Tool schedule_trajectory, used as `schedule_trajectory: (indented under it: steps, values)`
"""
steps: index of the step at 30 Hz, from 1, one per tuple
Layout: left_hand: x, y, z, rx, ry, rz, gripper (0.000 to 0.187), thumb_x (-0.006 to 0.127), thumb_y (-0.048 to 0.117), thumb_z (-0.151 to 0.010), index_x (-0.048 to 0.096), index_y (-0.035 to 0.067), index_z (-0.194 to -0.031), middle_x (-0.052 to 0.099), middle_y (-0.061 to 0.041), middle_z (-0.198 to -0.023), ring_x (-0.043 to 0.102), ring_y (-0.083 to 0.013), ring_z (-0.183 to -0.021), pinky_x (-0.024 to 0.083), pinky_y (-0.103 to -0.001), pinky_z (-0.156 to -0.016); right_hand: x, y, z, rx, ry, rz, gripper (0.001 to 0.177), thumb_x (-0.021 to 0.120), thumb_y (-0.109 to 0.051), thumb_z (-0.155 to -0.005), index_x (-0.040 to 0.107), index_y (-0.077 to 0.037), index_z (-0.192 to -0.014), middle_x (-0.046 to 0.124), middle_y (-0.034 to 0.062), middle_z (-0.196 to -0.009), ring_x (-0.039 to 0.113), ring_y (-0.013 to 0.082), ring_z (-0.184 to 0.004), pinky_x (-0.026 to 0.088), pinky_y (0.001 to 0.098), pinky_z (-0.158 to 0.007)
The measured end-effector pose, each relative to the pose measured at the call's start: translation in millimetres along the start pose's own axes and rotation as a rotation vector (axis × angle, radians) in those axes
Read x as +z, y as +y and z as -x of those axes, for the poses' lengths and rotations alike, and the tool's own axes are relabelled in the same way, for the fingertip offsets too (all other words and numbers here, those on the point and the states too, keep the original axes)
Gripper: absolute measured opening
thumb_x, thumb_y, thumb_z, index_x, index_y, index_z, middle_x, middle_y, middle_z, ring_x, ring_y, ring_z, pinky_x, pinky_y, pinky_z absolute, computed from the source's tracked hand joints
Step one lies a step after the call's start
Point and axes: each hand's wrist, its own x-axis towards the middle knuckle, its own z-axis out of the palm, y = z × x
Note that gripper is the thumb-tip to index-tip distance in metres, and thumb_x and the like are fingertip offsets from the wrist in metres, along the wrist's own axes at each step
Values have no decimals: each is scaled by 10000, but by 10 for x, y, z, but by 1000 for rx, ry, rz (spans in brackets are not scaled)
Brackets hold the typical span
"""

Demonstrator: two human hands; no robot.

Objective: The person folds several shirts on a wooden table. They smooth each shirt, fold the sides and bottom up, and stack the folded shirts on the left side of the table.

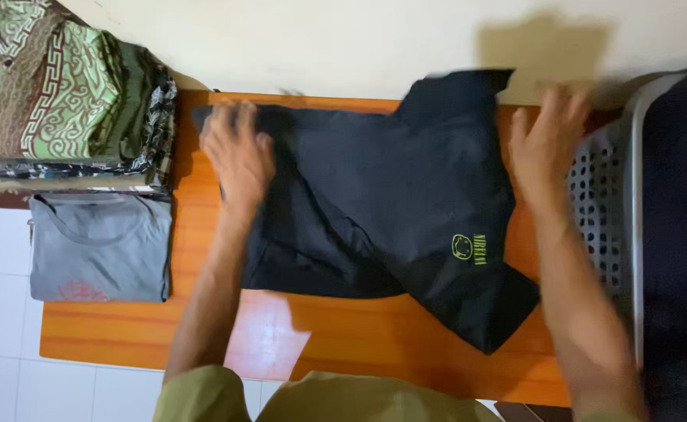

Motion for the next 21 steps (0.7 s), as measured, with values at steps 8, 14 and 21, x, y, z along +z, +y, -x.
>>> schedule_trajectory:
  steps: [8,14,21]
  values:
    - [-564,642,1573,60,-397,367,655,729,544,-838,613,105,-1309,558,-139,-1328,515,-354,-1238,382,-492,-1021,285,-356,1736,60,-362,-239,519,641,-334,-1012,556,-36,-1428,433,285,-1547,437,468,-1414,386,574,-1170]
    - [-599,251,2109,104,-699,130,264,700,352,-916,701,212,-1141,613,-12,-1027,578,-239,-1006,422,-454,-917,572,25,1866,139,-494,-2,654,520,-446,-1030,452,-58,-1552,252,257,-1675,245,487,-1523,240,709,-1151]
    - [-1049,-229,2582,83,-654,104,234,699,253,-847,701,206,-1077,618,-13,-1035,580,-247,-1039,413,-474,-966,656,374,1410,269,-526,28,657,439,-428,-1062,366,-63,-1602,156,216,-1698,161,467,-1538,162,691,-1170]
